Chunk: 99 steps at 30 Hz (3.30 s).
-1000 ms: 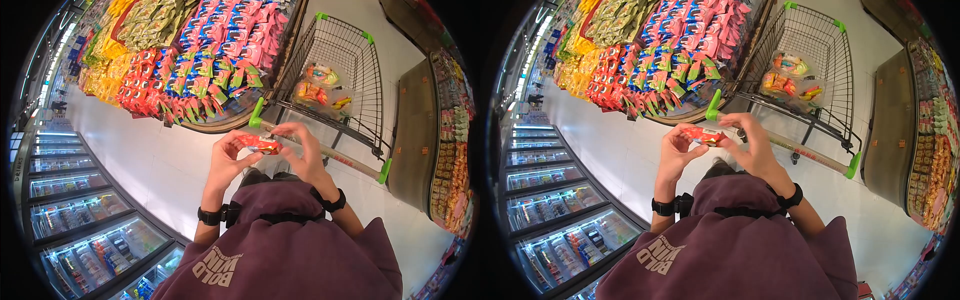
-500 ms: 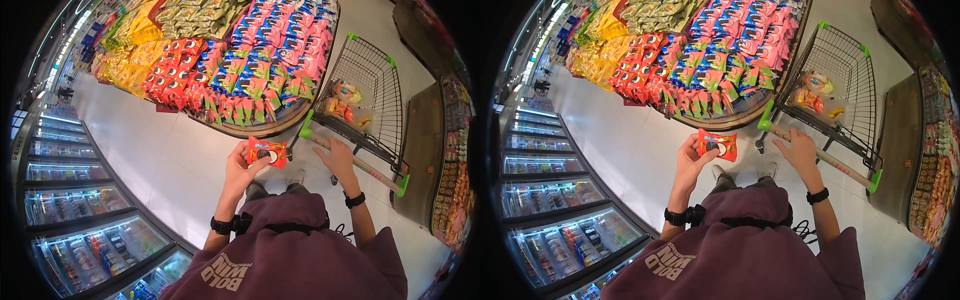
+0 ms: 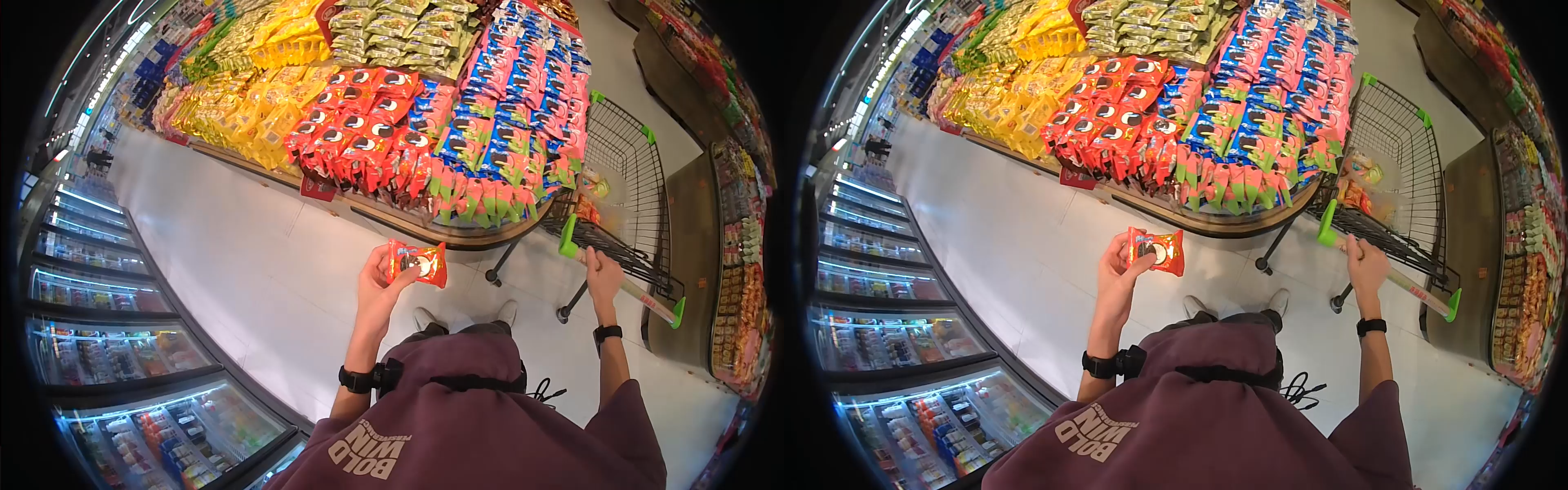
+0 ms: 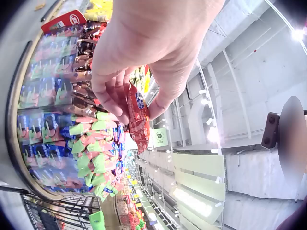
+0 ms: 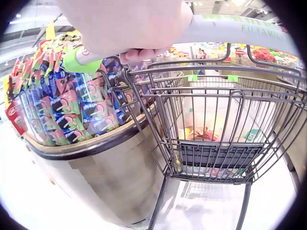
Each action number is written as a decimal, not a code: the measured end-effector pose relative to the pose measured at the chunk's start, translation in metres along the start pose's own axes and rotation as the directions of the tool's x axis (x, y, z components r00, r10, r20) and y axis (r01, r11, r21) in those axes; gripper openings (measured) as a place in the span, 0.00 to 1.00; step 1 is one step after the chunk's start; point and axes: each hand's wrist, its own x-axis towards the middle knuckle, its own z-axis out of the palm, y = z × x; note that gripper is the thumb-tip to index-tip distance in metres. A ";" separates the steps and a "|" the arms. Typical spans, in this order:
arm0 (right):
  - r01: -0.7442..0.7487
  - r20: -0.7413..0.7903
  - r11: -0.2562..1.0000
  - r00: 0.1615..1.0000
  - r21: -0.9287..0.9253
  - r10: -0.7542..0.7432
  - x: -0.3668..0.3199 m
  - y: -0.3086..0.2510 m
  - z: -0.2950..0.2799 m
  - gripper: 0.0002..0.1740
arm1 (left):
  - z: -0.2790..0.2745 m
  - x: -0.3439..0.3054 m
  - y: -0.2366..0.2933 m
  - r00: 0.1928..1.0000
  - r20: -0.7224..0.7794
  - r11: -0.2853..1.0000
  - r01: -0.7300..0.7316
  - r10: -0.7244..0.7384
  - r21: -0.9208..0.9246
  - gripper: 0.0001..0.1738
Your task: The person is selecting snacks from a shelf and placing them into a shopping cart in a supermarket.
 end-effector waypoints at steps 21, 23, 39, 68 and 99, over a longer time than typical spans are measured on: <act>-0.053 -0.088 0.997 0.995 -0.057 0.048 -0.049 -0.026 0.000 0.18 | -0.041 0.067 0.034 0.992 0.117 0.998 -0.053 0.057 -0.033 0.24; -0.044 -0.064 0.997 0.997 -0.061 0.040 -0.051 -0.028 -0.002 0.18 | -0.035 0.080 0.039 0.990 0.133 0.999 -0.038 0.043 -0.033 0.25; 0.077 -0.313 0.878 0.946 0.473 0.086 0.045 -0.166 -0.046 0.07 | 0.004 0.166 0.067 0.959 0.275 0.994 -0.093 0.073 0.060 0.31; 0.431 -0.006 0.776 0.876 0.460 -0.482 0.151 -0.531 0.025 0.24 | -0.168 0.268 0.135 0.937 0.346 0.994 -0.082 0.053 0.069 0.27; 0.170 0.223 0.909 0.937 0.380 -0.268 0.156 -0.446 0.029 0.18 | -0.114 0.273 0.109 0.458 0.887 0.175 -0.879 0.060 0.443 0.30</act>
